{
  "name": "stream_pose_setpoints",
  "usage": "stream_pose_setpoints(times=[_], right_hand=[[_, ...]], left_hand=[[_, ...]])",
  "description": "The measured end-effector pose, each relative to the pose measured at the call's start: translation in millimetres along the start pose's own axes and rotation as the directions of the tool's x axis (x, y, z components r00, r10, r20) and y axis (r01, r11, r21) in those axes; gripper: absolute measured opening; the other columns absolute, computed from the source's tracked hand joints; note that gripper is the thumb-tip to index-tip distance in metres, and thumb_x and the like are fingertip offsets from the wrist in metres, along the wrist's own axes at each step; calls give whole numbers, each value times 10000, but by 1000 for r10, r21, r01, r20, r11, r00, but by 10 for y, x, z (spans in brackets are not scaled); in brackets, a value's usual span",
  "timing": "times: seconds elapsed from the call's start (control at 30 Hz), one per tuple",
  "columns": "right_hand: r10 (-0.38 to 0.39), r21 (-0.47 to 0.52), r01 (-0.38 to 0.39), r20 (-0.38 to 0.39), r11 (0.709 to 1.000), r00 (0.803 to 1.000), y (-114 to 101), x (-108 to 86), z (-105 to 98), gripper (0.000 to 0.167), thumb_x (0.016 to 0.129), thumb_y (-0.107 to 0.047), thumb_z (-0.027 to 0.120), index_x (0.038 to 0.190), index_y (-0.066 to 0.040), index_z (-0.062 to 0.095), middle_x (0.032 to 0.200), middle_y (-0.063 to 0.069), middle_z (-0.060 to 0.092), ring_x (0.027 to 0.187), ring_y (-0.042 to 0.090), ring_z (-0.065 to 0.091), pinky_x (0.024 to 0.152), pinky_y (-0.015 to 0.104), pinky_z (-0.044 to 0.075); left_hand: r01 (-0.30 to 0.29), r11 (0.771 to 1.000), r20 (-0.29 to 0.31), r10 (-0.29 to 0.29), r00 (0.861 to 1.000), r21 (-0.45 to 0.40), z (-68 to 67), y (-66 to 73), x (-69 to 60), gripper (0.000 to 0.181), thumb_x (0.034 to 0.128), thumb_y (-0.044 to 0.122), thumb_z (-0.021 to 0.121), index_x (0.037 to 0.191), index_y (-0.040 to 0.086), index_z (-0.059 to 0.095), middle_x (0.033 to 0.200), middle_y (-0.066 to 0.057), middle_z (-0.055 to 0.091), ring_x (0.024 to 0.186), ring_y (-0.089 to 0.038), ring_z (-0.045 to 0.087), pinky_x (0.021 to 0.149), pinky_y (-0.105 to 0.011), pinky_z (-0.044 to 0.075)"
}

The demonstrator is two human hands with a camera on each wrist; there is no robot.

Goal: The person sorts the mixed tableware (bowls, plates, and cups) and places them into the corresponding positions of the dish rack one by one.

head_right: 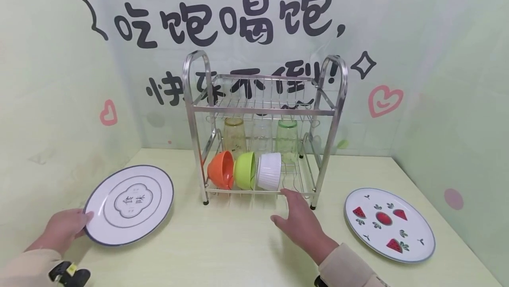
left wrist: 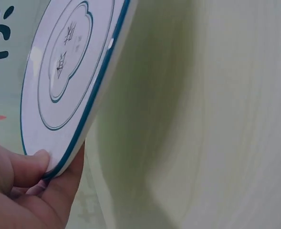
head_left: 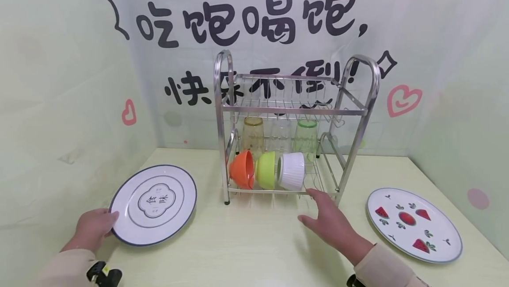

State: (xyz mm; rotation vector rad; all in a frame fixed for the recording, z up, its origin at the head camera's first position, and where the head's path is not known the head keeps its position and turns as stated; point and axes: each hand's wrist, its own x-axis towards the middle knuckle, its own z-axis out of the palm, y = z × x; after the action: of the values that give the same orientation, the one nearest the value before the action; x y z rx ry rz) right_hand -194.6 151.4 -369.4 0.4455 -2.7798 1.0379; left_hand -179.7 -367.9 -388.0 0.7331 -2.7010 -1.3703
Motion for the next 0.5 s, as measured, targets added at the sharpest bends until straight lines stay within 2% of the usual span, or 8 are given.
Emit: stream_pose_setpoints(times=[0.17,0.27,0.5], right_hand=[[-23,5,23,-20,1000,1000,-12,-3,5,634,818,-128,758,1334,80,455,1317,238,511,1238,394,476,1027,530,389],[-25,10,25,-32,1000,999,-17,8,8,631,818,-129,760,1334,73,459,1304,226,519,1213,377,494,1016,521,402],[-18,25,19,-36,1000,999,-35,20,-3,630,819,-121,759,1336,77,458,1309,229,515,1201,380,501,1014,524,406]], left_hand=[[-13,999,-82,10,997,-38,90,147,-35,466,987,114,455,1281,-243,396,1039,-365,553,862,-316,562,742,-392,469],[-17,999,-98,12,995,-43,130,236,-57,476,1012,162,422,1309,-208,396,1106,-356,523,969,-387,498,790,-439,446],[-64,995,-116,55,992,-77,174,425,-118,506,1036,215,382,1364,-169,359,1281,-360,438,1060,-406,437,852,-470,440]])
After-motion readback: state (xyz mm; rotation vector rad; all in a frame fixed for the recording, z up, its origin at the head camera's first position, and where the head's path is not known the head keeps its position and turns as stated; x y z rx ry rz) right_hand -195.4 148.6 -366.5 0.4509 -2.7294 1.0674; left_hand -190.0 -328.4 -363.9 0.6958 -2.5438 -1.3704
